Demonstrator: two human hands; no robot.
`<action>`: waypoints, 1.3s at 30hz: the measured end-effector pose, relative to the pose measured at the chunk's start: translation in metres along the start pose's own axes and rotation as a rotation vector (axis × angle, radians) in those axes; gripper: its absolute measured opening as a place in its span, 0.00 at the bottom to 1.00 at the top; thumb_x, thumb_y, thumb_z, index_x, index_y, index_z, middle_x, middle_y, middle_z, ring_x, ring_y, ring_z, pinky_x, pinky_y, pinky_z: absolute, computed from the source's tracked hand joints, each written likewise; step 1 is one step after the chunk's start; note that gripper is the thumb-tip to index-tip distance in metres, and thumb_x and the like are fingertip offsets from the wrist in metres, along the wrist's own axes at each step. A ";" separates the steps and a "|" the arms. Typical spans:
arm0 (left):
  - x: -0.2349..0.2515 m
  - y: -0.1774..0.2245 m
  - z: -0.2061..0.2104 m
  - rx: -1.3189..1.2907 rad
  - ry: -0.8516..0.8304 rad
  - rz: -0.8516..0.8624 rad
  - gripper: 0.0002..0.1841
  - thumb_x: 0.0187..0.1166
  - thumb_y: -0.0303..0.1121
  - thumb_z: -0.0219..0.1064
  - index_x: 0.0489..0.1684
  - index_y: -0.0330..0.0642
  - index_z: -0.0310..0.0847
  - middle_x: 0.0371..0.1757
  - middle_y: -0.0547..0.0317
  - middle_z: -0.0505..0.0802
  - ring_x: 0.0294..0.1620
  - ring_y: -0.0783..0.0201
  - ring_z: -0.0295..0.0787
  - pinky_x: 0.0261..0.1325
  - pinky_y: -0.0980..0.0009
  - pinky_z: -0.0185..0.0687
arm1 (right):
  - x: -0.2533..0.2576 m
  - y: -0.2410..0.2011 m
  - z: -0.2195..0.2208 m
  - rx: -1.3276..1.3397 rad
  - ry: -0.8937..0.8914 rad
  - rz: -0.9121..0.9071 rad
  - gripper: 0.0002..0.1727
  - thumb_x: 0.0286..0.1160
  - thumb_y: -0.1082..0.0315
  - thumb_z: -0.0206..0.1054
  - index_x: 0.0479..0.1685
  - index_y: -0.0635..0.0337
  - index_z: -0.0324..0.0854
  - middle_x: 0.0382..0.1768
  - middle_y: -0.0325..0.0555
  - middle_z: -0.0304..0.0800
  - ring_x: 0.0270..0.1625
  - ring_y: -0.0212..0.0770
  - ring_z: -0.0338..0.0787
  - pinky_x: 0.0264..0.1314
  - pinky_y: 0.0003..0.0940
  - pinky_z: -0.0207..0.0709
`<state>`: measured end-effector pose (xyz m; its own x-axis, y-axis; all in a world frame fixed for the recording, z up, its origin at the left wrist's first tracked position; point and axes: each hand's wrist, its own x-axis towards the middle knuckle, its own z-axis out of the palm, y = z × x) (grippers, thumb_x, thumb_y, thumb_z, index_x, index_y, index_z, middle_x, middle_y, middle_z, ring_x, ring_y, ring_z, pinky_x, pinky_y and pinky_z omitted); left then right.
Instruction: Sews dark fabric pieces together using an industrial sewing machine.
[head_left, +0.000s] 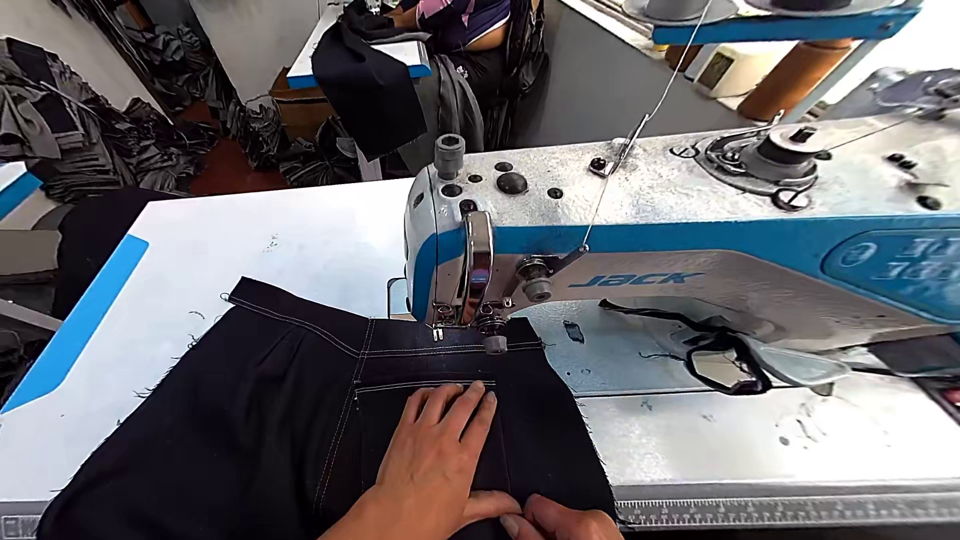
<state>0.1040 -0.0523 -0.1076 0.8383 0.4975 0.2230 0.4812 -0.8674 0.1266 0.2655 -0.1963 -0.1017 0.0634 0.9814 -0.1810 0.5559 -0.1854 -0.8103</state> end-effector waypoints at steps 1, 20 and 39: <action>-0.005 0.003 0.003 0.012 0.003 -0.001 0.54 0.61 0.80 0.59 0.83 0.47 0.74 0.82 0.54 0.81 0.81 0.46 0.76 0.76 0.39 0.71 | 0.002 0.000 -0.008 -0.114 0.003 -0.043 0.20 0.83 0.56 0.66 0.32 0.66 0.87 0.20 0.51 0.89 0.22 0.47 0.90 0.28 0.48 0.83; -0.002 0.010 -0.001 -0.054 -0.097 -0.209 0.55 0.54 0.87 0.54 0.91 0.76 0.60 0.91 0.43 0.65 0.89 0.23 0.53 0.72 0.11 0.41 | 0.138 0.006 -0.058 -0.308 0.187 -0.146 0.12 0.76 0.56 0.64 0.33 0.52 0.87 0.19 0.31 0.77 0.20 0.27 0.76 0.24 0.27 0.71; 0.000 0.008 0.011 0.039 -0.046 -0.184 0.61 0.50 0.92 0.44 0.91 0.67 0.64 0.91 0.56 0.68 0.89 0.20 0.51 0.66 0.06 0.38 | 0.090 0.029 -0.007 -0.781 0.482 -0.300 0.62 0.75 0.19 0.22 0.84 0.65 0.71 0.86 0.54 0.70 0.90 0.54 0.67 0.90 0.67 0.50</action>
<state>0.1112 -0.0594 -0.1171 0.7454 0.6482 0.1553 0.6364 -0.7614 0.1232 0.2931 -0.1131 -0.1377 0.0653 0.9296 0.3627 0.9879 -0.0090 -0.1548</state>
